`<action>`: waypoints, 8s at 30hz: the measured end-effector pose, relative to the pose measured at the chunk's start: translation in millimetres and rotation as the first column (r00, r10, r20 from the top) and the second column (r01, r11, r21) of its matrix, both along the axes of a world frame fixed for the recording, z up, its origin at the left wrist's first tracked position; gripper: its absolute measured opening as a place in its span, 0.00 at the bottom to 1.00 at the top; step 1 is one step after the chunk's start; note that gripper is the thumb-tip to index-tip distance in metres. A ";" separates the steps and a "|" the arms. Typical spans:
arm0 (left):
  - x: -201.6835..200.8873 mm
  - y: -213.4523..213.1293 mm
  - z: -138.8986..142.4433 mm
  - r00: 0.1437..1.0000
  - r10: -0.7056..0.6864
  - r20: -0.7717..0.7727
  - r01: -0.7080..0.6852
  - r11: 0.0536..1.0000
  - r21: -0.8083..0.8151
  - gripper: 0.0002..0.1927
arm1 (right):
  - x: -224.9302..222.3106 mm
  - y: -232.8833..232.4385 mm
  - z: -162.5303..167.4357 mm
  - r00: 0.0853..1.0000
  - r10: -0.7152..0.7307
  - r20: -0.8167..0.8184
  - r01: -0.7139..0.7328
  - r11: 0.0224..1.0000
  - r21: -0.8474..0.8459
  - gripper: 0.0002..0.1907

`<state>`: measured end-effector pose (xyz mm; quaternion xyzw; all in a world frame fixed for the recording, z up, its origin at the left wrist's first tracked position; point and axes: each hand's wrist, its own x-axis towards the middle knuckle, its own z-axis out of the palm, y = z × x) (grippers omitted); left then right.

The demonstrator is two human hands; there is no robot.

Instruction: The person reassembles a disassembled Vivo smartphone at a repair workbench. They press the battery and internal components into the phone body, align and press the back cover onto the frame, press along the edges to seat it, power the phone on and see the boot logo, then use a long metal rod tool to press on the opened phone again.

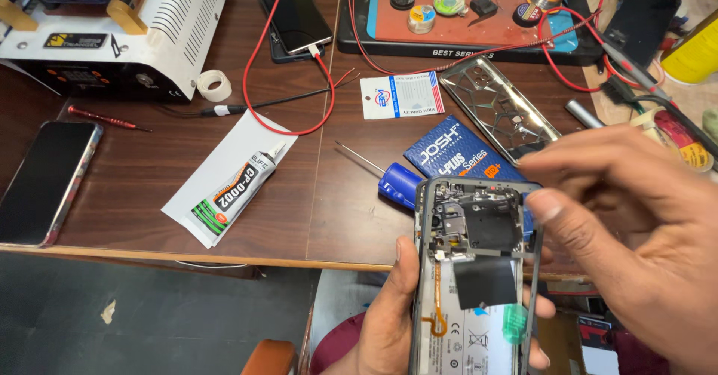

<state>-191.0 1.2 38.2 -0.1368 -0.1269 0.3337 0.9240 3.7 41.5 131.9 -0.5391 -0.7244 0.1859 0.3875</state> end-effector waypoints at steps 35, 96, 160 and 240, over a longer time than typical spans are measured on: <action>22.7 -14.7 -25.6 0.901 0.219 -0.375 -0.130 0.960 0.247 0.42 | -23.7 -24.9 16.1 0.854 -0.115 0.508 -0.133 0.894 0.427 0.20; 32.1 -11.3 -2.0 0.992 0.050 -0.113 -0.048 0.999 0.022 0.51 | 13.2 -27.3 -16.9 0.989 -0.123 0.080 0.120 0.992 0.044 0.16; 39.6 -2.0 0.7 0.374 0.690 -0.619 -0.449 0.719 0.530 0.29 | 37.9 -82.3 -103.5 0.552 -0.271 -0.789 -0.269 0.838 -0.476 0.19; 38.4 12.0 0.2 0.259 0.692 -0.674 -0.411 0.710 0.572 0.27 | 11.6 -37.4 -100.0 0.502 -0.311 -0.807 -0.333 0.791 -0.513 0.12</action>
